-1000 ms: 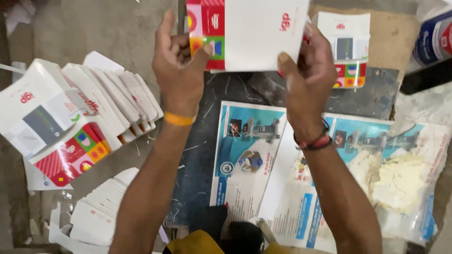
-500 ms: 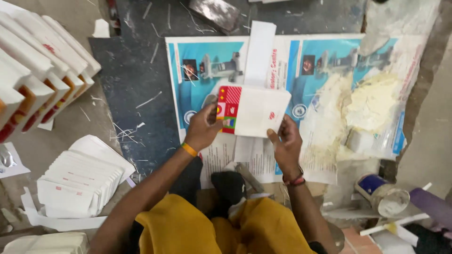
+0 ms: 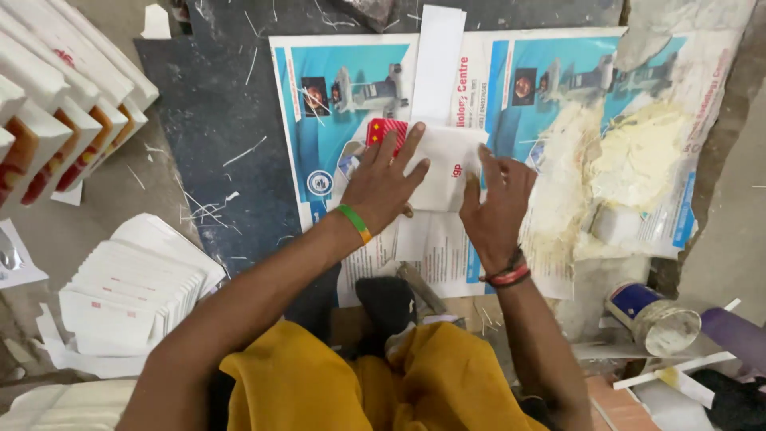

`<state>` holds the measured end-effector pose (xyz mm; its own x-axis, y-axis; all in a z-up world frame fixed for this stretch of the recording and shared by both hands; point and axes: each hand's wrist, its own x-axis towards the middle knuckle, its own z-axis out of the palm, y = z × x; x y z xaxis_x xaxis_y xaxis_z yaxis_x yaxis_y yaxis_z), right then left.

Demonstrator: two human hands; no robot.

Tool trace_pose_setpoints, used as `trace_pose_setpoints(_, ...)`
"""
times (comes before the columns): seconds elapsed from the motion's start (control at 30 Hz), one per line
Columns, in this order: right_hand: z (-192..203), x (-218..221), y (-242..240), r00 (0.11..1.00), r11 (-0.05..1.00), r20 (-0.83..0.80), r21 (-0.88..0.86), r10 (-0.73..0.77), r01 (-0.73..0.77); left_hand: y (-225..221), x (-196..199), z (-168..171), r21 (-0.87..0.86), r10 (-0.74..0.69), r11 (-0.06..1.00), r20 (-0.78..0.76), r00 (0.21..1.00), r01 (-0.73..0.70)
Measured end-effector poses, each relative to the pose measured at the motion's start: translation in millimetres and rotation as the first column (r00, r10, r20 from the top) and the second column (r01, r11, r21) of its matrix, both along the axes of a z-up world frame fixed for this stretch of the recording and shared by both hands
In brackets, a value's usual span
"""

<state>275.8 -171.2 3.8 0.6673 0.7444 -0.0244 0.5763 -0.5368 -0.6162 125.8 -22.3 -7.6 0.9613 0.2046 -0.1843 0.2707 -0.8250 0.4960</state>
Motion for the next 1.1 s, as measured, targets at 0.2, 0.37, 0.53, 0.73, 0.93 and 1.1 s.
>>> trace_pose_setpoints(0.2,0.6,61.8,114.0,0.844,0.822,0.243,-0.461,0.479,-0.334,-8.3,7.6,-1.5,-0.027,0.034,0.999,-0.035,0.999,-0.035)
trace_pose_setpoints(0.37,-7.7,73.3,112.0,0.808,0.809,0.152,-0.274,0.570,-0.519,-15.4,-0.3,-3.8,0.020,0.070,0.997,0.050,0.996,-0.071)
trace_pose_setpoints(0.53,23.8,14.9,64.6,0.936,0.921,-0.195,0.323,0.292,-0.220,-9.1,-8.2,-8.2,-0.061,0.070,0.996,0.088,0.994,-0.065)
trace_pose_setpoints(0.73,-21.2,-34.3,-11.8,0.884,0.910,0.345,0.154,0.315,-0.384,-13.3,-30.1,-38.9,-0.189,0.126,0.978,0.221,0.967,-0.084)
trace_pose_setpoints(0.93,-3.1,-24.6,-23.0,0.831,0.884,0.335,-0.013,0.445,-0.468,-10.2,-29.4,-30.5,-0.018,0.003,1.000,0.252,0.968,0.002)
trace_pose_setpoints(1.1,-42.8,63.2,-93.6,0.888,0.950,0.437,-0.313,0.143,0.002,-11.5,-35.5,-32.7,-0.071,0.020,0.997,0.241,0.970,-0.003)
